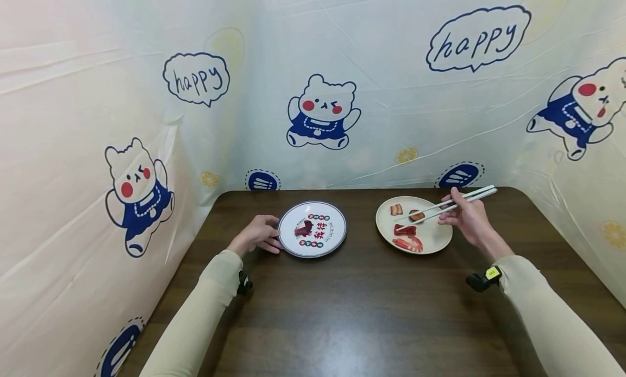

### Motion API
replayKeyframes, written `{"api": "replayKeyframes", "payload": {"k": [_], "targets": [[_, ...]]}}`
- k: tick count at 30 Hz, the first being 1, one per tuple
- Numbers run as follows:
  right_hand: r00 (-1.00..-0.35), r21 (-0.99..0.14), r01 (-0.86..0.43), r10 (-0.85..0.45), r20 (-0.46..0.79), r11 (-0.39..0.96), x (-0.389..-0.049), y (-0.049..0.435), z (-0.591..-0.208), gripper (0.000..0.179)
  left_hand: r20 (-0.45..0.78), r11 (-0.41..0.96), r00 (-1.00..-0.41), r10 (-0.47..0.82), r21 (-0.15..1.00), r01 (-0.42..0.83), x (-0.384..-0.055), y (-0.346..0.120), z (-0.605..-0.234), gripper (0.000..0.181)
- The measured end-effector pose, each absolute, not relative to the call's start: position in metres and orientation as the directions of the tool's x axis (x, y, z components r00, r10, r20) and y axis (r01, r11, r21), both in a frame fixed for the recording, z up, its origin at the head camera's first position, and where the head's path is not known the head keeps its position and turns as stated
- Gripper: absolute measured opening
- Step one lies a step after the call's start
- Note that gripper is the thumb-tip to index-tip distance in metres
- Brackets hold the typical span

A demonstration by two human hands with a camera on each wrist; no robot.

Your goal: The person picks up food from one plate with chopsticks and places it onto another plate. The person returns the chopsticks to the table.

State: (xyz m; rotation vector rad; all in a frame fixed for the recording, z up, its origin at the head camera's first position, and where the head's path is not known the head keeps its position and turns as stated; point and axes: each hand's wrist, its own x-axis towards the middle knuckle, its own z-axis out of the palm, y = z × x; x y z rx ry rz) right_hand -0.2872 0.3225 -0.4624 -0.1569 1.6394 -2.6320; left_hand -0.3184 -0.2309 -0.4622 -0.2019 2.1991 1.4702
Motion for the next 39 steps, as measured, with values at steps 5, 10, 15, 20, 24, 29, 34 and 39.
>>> {"api": "replayKeyframes", "payload": {"k": [5, 10, 15, 20, 24, 29, 34, 39], "targets": [[-0.994, -0.893, -0.019, -0.087, 0.065, -0.450, -0.285, 0.329, -0.465, 0.038, -0.465, 0.412, -0.874, 0.141, 0.831, -0.375, -0.319, -0.231, -0.462, 0.056], [-0.993, -0.893, -0.027, -0.093, 0.077, -0.448, -0.282, 0.334, -0.468, 0.038, -0.466, 0.416, -0.873, 0.141, 0.829, -0.375, -0.319, -0.232, -0.462, 0.056], [-0.993, -0.902, -0.044, -0.084, 0.089, -0.429, -0.278, 0.336, -0.471, 0.036, -0.464, 0.419, -0.875, 0.140, 0.828, -0.372, -0.319, -0.232, -0.462, 0.055], [-0.993, -0.905, -0.046, -0.081, 0.088, -0.423, -0.277, 0.337, -0.472, 0.035, -0.467, 0.422, -0.874, 0.135, 0.825, -0.375, -0.320, -0.231, -0.461, 0.055], [-0.994, -0.909, -0.041, -0.072, 0.078, -0.414, -0.277, 0.336, -0.472, 0.034, -0.471, 0.423, -0.872, 0.137, 0.823, -0.378, -0.320, -0.231, -0.461, 0.056], [-0.996, -0.923, -0.058, -0.039, 0.079, -0.381, -0.276, 0.335, -0.474, 0.033, -0.473, 0.425, -0.870, 0.135, 0.821, -0.381, -0.320, -0.230, -0.461, 0.056], [-0.996, -0.932, -0.077, -0.020, 0.090, -0.354, -0.275, 0.333, -0.475, 0.033, -0.469, 0.428, -0.873, 0.133, 0.822, -0.376, -0.320, -0.229, -0.460, 0.056], [-0.995, -0.936, -0.092, -0.010, 0.101, -0.340, -0.277, 0.332, -0.476, 0.034, -0.475, 0.423, -0.870, 0.131, 0.820, -0.385, -0.320, -0.230, -0.462, 0.056]]}}
